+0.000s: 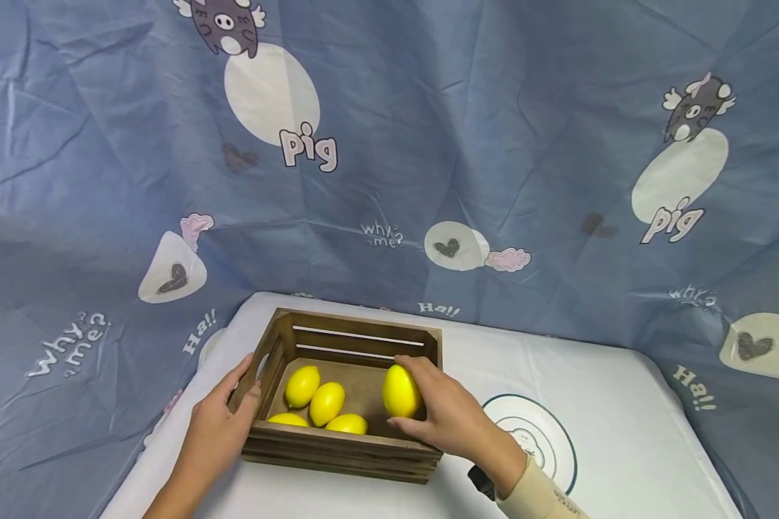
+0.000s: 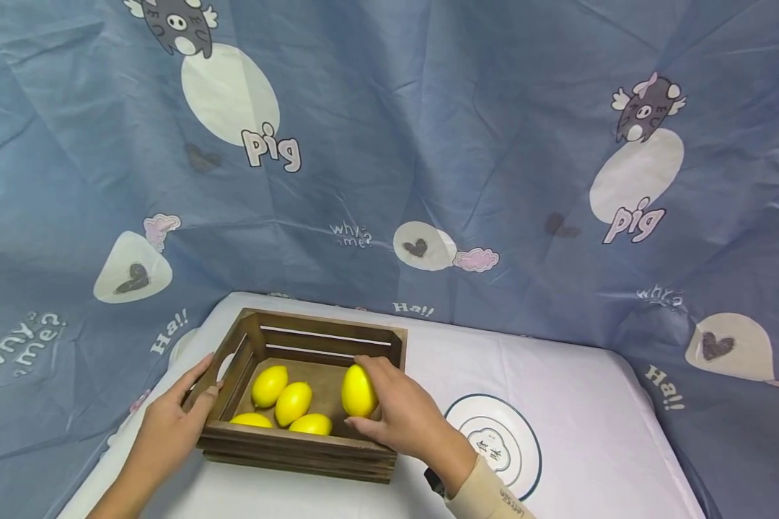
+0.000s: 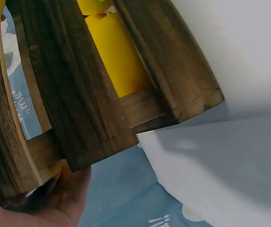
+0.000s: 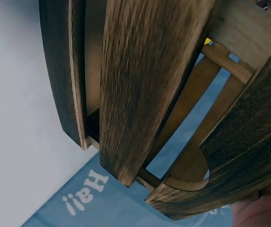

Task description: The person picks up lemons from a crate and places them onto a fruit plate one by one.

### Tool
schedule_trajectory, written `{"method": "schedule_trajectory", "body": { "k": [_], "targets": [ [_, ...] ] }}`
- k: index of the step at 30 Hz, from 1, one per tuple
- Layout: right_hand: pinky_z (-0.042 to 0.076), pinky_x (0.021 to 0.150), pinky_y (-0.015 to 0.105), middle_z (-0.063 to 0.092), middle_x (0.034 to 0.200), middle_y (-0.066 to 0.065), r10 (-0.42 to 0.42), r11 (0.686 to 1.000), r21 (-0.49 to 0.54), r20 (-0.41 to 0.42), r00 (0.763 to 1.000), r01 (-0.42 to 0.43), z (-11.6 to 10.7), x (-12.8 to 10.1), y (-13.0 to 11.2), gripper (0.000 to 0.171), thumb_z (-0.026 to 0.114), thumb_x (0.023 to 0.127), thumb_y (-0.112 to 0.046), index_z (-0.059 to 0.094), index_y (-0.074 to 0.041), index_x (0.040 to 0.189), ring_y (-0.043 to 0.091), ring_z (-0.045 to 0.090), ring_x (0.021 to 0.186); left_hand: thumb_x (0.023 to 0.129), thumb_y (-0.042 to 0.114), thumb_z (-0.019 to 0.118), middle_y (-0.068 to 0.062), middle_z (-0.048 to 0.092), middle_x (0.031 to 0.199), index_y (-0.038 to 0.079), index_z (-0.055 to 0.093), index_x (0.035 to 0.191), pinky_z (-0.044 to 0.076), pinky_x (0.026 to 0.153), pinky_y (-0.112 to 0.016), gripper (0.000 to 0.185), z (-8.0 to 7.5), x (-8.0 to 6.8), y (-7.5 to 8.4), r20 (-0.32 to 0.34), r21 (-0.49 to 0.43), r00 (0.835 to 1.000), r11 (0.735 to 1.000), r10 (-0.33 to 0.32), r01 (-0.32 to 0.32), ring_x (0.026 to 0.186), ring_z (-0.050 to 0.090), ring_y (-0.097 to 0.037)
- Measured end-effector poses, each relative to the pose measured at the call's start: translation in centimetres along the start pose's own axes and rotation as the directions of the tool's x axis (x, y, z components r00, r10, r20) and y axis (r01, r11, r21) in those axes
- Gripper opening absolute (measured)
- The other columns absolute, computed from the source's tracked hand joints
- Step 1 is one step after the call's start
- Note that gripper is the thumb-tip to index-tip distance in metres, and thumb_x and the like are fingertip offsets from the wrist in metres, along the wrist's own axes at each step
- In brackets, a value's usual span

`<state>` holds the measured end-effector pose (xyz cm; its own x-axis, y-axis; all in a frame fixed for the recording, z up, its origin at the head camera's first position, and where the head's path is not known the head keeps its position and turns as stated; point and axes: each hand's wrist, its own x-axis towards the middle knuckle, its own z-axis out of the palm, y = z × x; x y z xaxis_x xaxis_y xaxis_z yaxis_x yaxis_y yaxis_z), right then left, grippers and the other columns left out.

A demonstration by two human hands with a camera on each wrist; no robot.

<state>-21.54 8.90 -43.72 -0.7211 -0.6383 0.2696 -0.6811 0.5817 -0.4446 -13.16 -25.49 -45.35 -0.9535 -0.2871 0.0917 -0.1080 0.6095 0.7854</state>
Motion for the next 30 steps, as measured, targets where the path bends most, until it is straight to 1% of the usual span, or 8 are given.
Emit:
{"method": "schedule_trajectory", "body": {
  "k": [4, 7, 13, 17, 19, 22, 27, 30],
  "targets": [
    [0.056, 0.086, 0.038, 0.058, 0.128, -0.001, -0.005, 1.0, 0.001, -0.016, 1.0, 0.005, 0.2, 0.0, 0.0, 0.087, 0.088, 0.085, -0.04, 0.042, -0.016, 0.154, 0.011, 0.06, 0.097, 0.109, 0.035, 0.052, -0.029, 0.055, 0.146, 0.014, 0.043, 0.16, 0.045, 0.098, -0.067, 0.056, 0.0, 0.4, 0.2, -0.023, 0.033, 1.0, 0.999, 0.015, -0.015, 0.127, 0.057, -0.048],
    [0.056, 0.086, 0.038, 0.058, 0.128, -0.002, -0.003, 1.0, 0.004, -0.022, 1.0, 0.003, 0.2, -0.1, 0.1, 0.087, 0.088, 0.085, -0.041, 0.042, -0.017, 0.155, 0.011, 0.06, 0.098, 0.109, 0.036, 0.051, -0.03, 0.059, 0.14, 0.011, 0.043, 0.159, 0.049, 0.093, -0.064, 0.057, -0.1, 0.9, 0.4, -0.012, 0.065, 1.0, 0.998, 0.019, -0.018, 0.12, 0.062, -0.047],
    [0.056, 0.088, 0.039, 0.057, 0.13, -0.002, 0.003, 1.0, 0.017, -0.036, 0.999, -0.003, 0.4, -0.2, 0.3, 0.087, 0.088, 0.085, -0.04, 0.042, -0.017, 0.155, 0.011, 0.06, 0.1, 0.11, 0.039, 0.046, -0.033, 0.057, 0.139, -0.001, 0.042, 0.155, 0.046, 0.094, -0.067, 0.06, -0.3, 2.1, 0.5, 0.076, 0.138, 0.997, 0.99, 0.005, -0.016, 0.121, 0.059, -0.052],
    [0.056, 0.089, 0.04, 0.057, 0.132, -0.001, 0.009, 1.0, 0.019, -0.053, 0.999, -0.008, 0.4, -0.4, 0.4, 0.087, 0.089, 0.085, -0.038, 0.042, -0.016, 0.155, 0.012, 0.061, 0.101, 0.112, 0.036, 0.042, -0.032, 0.06, 0.134, -0.006, 0.048, 0.147, 0.046, 0.094, -0.069, 0.056, -0.2, 2.7, 0.5, 0.119, 0.18, 0.992, 0.982, 0.033, -0.055, 0.121, 0.058, -0.054],
    [0.056, 0.089, 0.04, 0.057, 0.133, -0.001, 0.015, 1.0, 0.023, -0.058, 0.998, -0.014, 0.4, -0.4, 0.3, 0.087, 0.089, 0.084, -0.037, 0.042, -0.016, 0.155, 0.013, 0.062, 0.101, 0.112, 0.033, 0.04, -0.03, 0.063, 0.129, -0.007, 0.051, 0.143, 0.046, 0.093, -0.068, 0.052, -0.1, 2.7, 0.5, 0.118, 0.194, 0.991, 0.977, 0.062, -0.084, 0.12, 0.059, -0.053],
    [0.057, 0.088, 0.04, 0.056, 0.133, 0.0, 0.024, 0.999, 0.041, -0.061, 0.998, -0.022, 0.3, -0.5, 0.3, 0.088, 0.089, 0.084, -0.037, 0.042, -0.018, 0.155, 0.013, 0.062, 0.1, 0.113, 0.029, 0.038, -0.03, 0.062, 0.13, -0.008, 0.052, 0.141, 0.045, 0.095, -0.068, 0.049, 0.0, 2.6, 0.5, 0.103, 0.2, 0.99, 0.973, 0.096, -0.115, 0.121, 0.058, -0.052],
    [0.057, 0.09, 0.039, 0.054, 0.139, -0.003, 0.056, 0.992, 0.118, -0.071, 0.996, -0.047, 0.0, -0.8, -0.1, 0.087, 0.089, 0.085, -0.037, 0.04, -0.023, 0.156, 0.012, 0.062, 0.104, 0.114, 0.026, 0.033, -0.035, 0.055, 0.14, -0.01, 0.047, 0.145, 0.04, 0.104, -0.069, 0.05, 0.0, 2.3, 0.3, 0.097, 0.197, 0.989, 0.972, 0.112, -0.129, 0.13, 0.05, -0.055],
    [0.056, 0.091, 0.037, 0.054, 0.141, -0.005, 0.072, 0.984, 0.172, -0.11, 0.991, -0.052, -0.4, -1.2, -0.5, 0.088, 0.09, 0.084, -0.036, 0.041, -0.025, 0.156, 0.01, 0.06, 0.107, 0.113, 0.023, 0.032, -0.035, 0.057, 0.135, -0.011, 0.049, 0.142, 0.041, 0.102, -0.069, 0.047, -0.1, 2.2, 0.1, 0.095, 0.195, 0.989, 0.972, 0.117, -0.134, 0.127, 0.053, -0.055]
  ]
}}
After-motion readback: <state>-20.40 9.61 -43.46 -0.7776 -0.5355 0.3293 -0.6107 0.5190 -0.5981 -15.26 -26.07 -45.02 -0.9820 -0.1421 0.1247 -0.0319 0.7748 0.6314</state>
